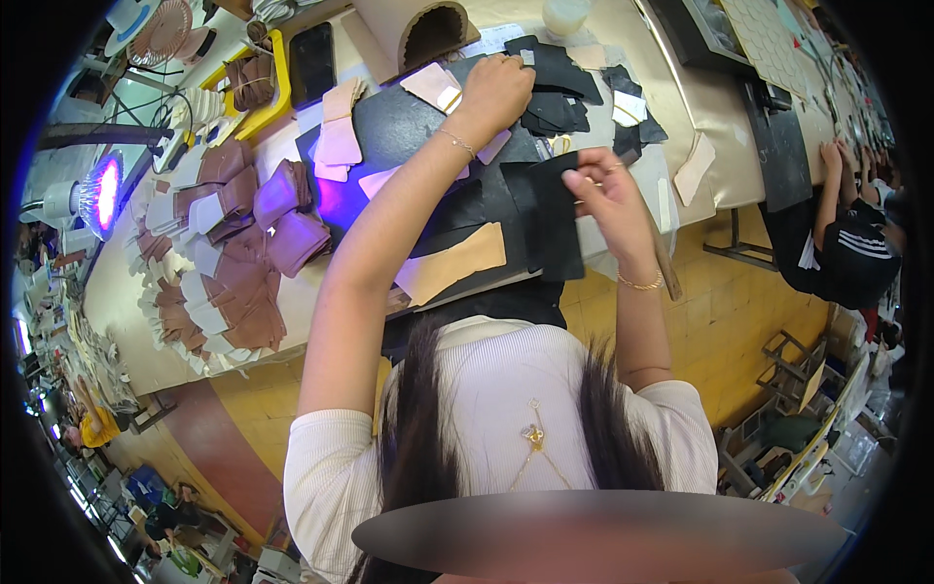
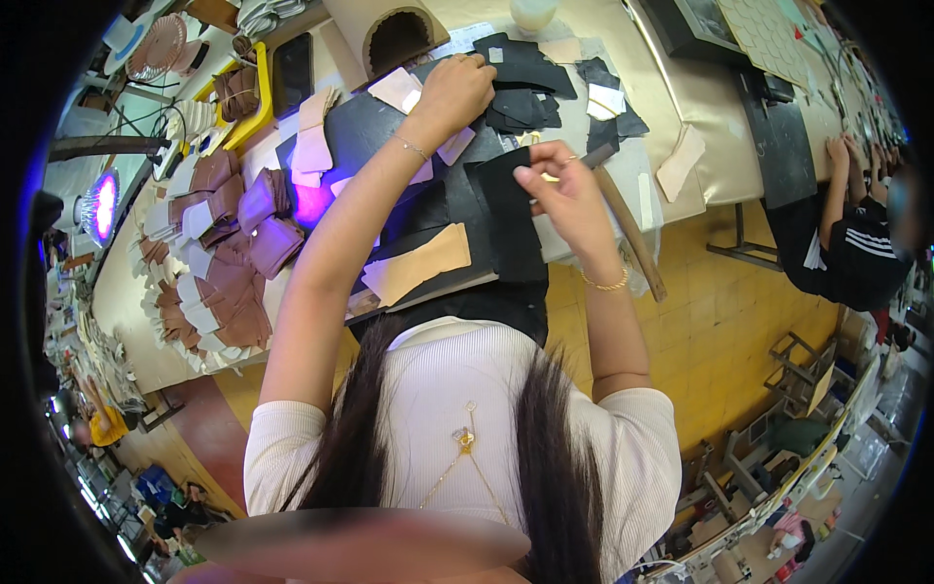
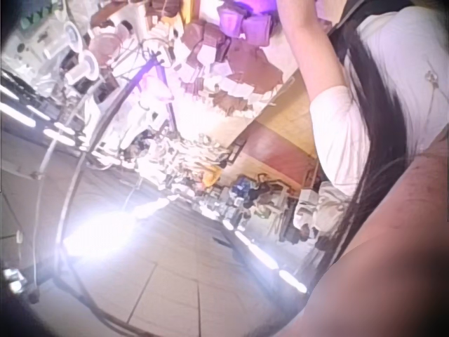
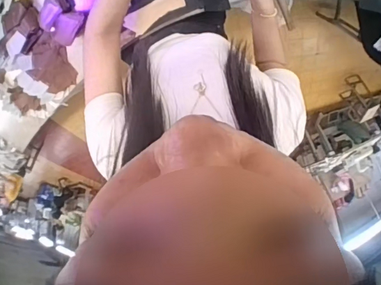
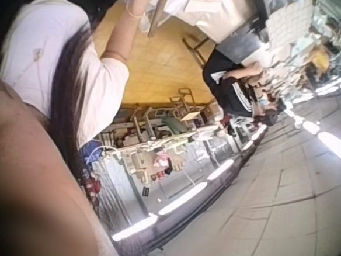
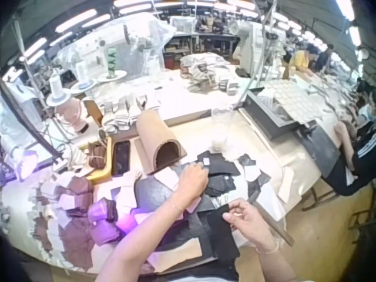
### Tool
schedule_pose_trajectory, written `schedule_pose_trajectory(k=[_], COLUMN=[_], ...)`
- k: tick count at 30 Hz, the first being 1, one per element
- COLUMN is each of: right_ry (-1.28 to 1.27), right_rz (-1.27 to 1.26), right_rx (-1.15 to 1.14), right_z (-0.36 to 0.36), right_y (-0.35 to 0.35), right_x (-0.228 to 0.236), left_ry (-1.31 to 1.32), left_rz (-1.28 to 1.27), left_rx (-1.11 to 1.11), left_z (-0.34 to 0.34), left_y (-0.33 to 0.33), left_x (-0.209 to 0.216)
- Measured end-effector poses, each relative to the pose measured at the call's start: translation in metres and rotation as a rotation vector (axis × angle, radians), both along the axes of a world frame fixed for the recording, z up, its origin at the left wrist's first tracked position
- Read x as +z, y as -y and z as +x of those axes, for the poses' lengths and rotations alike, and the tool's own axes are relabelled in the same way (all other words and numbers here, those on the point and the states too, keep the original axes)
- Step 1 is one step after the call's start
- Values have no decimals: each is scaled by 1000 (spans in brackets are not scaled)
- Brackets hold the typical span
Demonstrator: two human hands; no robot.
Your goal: The person assembles small leather pieces on a workbench, using a hammer to tap and flatten them. They handle multiple black and beige leather parts, aligning and stacking them, then move to a machine to process additional pieces before returning to manual assembly.
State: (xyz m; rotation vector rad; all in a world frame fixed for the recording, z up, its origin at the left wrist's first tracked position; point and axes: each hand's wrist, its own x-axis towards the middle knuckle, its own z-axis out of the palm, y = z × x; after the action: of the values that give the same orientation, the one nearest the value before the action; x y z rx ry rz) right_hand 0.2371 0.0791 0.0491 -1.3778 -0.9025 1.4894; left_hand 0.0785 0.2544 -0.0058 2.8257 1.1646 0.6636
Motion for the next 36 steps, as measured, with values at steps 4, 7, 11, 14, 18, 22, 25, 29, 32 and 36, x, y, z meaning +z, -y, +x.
schedule_pose_trajectory(k=[4,7,11,14,18,22,25,29,32,36], right_ry=[970,931,1200,949,349,481,346,86,10,-66], right_rz=[469,547,724,639,323,426,283,192,228,205], right_rx=[-43,-120,-207,-171,-78,91,256,171,84,222], right_z=[-6,8,15,18,11,-4,-9,-18,-25,-34], right_y=[-9,-24,-66,-83,-79,-79,-78,-66,-61,-49], right_x=[-14,-5,3,9,13,11,14,20,21,7], left_ry=[166,196,344,523,782,998,1127,1087,1076,1064], left_rz=[-64,-137,-110,-220,-503,-814,-881,-889,-947,-1105], left_rx=[77,97,-11,-117,-51,-16,19,175,237,400], left_z=[5,8,13,8,-20,-50,-74,-112,-139,-169], left_y=[-5,-4,3,7,12,11,14,41,75,137], left_x=[8,17,38,62,88,100,106,113,107,84])
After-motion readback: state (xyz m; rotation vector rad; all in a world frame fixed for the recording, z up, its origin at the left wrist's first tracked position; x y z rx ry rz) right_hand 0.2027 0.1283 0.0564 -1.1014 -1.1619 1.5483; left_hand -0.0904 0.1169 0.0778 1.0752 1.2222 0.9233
